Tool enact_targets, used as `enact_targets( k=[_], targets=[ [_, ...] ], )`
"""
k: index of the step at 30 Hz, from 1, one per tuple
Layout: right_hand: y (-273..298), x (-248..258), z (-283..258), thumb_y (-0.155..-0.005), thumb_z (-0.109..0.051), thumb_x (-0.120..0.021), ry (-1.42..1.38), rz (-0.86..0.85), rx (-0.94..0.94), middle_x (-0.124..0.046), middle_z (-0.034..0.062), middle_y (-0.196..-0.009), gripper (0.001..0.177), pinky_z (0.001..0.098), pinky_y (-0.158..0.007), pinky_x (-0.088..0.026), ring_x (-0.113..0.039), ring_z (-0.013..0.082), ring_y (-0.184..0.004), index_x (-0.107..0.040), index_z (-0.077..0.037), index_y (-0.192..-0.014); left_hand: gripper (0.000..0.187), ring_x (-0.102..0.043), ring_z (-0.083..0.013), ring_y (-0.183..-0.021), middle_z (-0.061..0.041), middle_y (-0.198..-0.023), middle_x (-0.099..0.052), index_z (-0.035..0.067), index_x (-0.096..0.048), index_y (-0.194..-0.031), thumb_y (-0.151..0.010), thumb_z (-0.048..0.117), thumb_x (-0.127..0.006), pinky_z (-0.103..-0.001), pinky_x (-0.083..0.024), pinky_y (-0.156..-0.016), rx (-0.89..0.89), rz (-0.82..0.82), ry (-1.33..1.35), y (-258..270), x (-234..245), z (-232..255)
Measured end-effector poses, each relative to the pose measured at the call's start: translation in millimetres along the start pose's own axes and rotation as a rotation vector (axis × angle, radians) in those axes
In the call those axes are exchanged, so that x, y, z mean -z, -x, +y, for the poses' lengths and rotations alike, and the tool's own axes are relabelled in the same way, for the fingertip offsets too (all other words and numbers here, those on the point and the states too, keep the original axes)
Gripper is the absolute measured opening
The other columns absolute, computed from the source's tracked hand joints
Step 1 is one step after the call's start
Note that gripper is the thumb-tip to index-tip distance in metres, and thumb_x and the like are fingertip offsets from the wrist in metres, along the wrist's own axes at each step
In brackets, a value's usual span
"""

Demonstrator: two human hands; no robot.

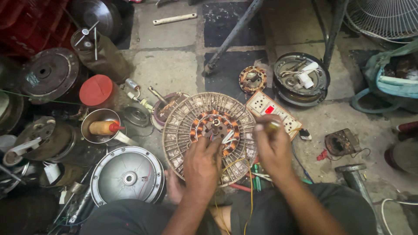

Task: The person is repairing an electric motor stator by hand. They are seen stripping wire insulation, connecting wires to the copper windings, and using a multimeter to test the electrical connections.

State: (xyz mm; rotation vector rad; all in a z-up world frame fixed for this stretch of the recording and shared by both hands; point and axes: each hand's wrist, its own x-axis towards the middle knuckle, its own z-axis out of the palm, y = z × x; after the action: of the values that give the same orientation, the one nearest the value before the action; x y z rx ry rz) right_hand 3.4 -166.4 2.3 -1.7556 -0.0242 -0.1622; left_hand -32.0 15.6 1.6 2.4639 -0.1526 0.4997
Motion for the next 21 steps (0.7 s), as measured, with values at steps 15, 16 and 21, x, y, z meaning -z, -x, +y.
enact_targets(
  k=[15, 16, 21],
  targets=[
    [-53.9, 2.7, 21.1, -0.084, -0.01, -0.079, 0.322, -0.622, 0.244, -0.065, 0.007, -0.095, 0.02, 0.0337, -0.076, -0.056, -0.068, 0.0216, -0.088, -0.075, -0.006, -0.103, 0.031, -0.062, -0.0332, -0.091, -0.013, -0.097, -0.064, 0.007, -0.075, -0.111, -0.081, 0.008, -0.07, -0.047, -0.048, -0.08, 0.013, -0.119, -0.016, -4.4, 8.6, 2.7],
    [-53.2, 2.0, 22.5, -0.085, -0.01, -0.079, 0.315, -0.625, 0.193, -0.065, 0.0068, -0.094, 0.018, 0.0336, -0.075, -0.056, -0.068, 0.0214, -0.087, -0.075, -0.007, -0.102, 0.033, -0.062, -0.033, -0.092, -0.013, -0.097, -0.064, 0.008, -0.075, -0.113, -0.081, 0.007, -0.07, -0.046, -0.048, -0.08, 0.022, -0.143, -0.017, -4.8, 10.4, 2.4],
    [-52.8, 1.7, 27.7, -0.083, -0.009, -0.08, 0.324, -0.6, 0.337, -0.065, 0.0068, -0.095, 0.02, 0.0338, -0.08, -0.054, -0.065, 0.0217, -0.091, -0.075, -0.006, -0.102, 0.026, -0.063, -0.0346, -0.094, -0.013, -0.101, -0.066, 0.009, -0.074, -0.112, -0.086, 0.011, -0.07, -0.047, -0.047, -0.085, 0.061, -0.139, 0.045, -12.1, 23.7, -4.5]
  ],
)
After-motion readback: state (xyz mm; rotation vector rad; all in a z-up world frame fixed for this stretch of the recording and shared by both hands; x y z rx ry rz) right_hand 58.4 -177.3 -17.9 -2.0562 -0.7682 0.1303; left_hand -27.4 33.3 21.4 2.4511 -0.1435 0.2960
